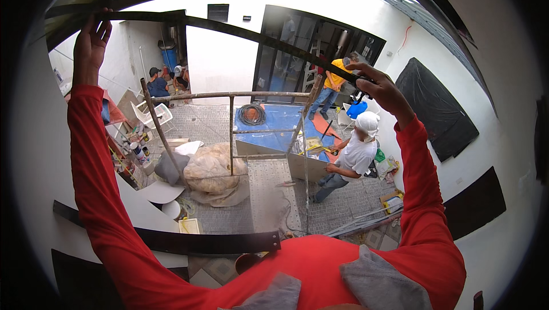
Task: The person prepares a metal bracket by inserting small components, then uses a caulking gun to apply adhesive to the wall. They measure the wall with a tape measure and position the bracket for installation. Another person is visible in the background working on a separate task.
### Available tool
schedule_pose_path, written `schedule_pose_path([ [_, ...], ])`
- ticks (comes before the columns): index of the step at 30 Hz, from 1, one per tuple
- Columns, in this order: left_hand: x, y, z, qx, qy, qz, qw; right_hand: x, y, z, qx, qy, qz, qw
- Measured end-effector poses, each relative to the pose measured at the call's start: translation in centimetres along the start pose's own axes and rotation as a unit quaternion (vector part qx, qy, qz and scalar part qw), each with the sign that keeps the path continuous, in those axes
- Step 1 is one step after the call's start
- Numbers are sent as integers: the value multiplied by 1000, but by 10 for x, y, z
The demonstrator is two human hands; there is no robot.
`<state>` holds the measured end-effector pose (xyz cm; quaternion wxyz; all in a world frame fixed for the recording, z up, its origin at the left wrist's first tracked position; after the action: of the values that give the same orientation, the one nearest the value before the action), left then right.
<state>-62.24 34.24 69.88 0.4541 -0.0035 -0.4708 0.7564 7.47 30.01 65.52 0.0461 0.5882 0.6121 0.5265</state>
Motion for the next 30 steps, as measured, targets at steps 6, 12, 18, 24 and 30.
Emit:
schedule_pose_path([
  [6,-90,32,-72,131,77,16,988,-103,-98,99,128,-161,-115,972],
  [12,-199,3,-139,198,173,-35,964,-219,-160,176,255,-308,-199,895],
  [18,-379,-92,-276,309,353,-149,871,-290,-171,214,351,-348,-159,854],
  [24,-557,-171,-420,343,494,-293,743,-351,-138,261,307,-350,-131,875],
  [30,-767,-192,-526,414,258,-674,554,-469,-93,308,340,-517,-60,783],
])
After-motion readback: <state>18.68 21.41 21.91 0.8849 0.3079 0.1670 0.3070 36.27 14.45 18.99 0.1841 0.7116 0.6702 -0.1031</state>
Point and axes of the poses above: each hand's wrist, its own x-axis towards the middle knuckle, its own y-axis out of the back of the hand, z = x × y, the point moved 7 cm from there along x, towards the middle knuckle, and after that the axes turned 12 degrees about z, right-handed, at the moved point
